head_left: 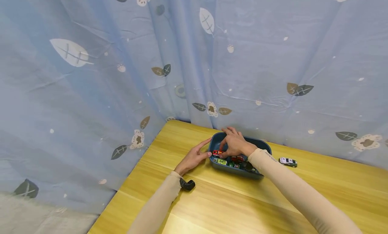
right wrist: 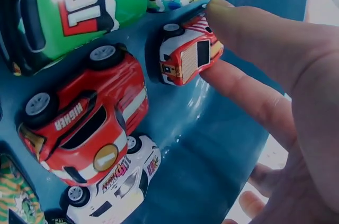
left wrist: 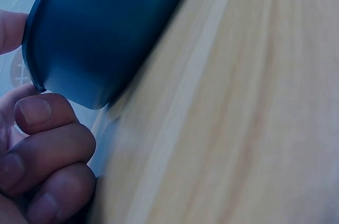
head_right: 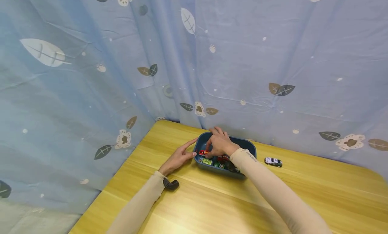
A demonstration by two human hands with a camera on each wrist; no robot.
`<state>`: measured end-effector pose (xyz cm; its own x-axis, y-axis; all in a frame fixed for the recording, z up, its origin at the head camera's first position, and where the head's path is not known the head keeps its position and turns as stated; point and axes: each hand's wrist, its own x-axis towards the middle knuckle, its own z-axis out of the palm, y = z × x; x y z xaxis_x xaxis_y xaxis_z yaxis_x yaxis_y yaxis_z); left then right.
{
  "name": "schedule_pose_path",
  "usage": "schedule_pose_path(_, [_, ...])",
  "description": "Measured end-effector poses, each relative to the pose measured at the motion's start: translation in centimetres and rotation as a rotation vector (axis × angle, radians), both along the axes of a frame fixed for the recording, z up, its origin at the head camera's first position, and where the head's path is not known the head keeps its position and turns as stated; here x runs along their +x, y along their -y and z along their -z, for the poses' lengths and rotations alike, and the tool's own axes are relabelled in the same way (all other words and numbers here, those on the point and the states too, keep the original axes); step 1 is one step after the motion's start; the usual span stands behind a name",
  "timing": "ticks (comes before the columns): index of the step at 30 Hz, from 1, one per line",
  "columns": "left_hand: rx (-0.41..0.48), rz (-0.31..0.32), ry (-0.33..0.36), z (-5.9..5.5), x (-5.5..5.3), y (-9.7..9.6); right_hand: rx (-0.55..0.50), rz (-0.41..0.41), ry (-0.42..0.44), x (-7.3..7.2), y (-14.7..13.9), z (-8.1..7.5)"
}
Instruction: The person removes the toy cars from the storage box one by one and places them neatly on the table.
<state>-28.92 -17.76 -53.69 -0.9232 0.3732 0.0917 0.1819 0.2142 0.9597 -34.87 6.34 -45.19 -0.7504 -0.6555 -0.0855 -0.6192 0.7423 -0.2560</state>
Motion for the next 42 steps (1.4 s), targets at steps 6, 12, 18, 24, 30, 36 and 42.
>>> schedule_pose_path(6, [-0.010, -0.006, -0.005, -0.1, 0.0, -0.1, 0.016, 0.000, -0.042, -0.2, 0.1, 0.5])
schedule_pose_path(12, [-0.025, -0.005, -0.004, -0.3, 0.1, 0.0, 0.011, -0.007, -0.059, -0.4, 0.2, 0.8])
schedule_pose_path(18, [-0.021, -0.009, -0.016, -0.3, -0.1, -0.2, 0.013, -0.015, -0.053, -0.6, 0.1, 0.6])
schedule_pose_path(24, [-0.028, -0.011, 0.005, -0.4, 0.1, -0.2, 0.018, -0.029, -0.033, -0.4, -0.1, 0.0])
schedule_pose_path(30, [-0.036, -0.017, 0.006, -0.4, 0.0, -0.4, 0.001, -0.076, -0.091, 0.1, -0.7, -1.8])
schedule_pose_path(36, [-0.039, -0.034, 0.010, -0.5, 0.2, -0.6, -0.027, -0.139, -0.196, 1.2, -2.7, -4.2])
schedule_pose_path(42, [-0.053, -0.046, 0.011, -0.4, 0.2, -0.5, -0.048, -0.171, -0.316, 2.5, -5.7, -7.0])
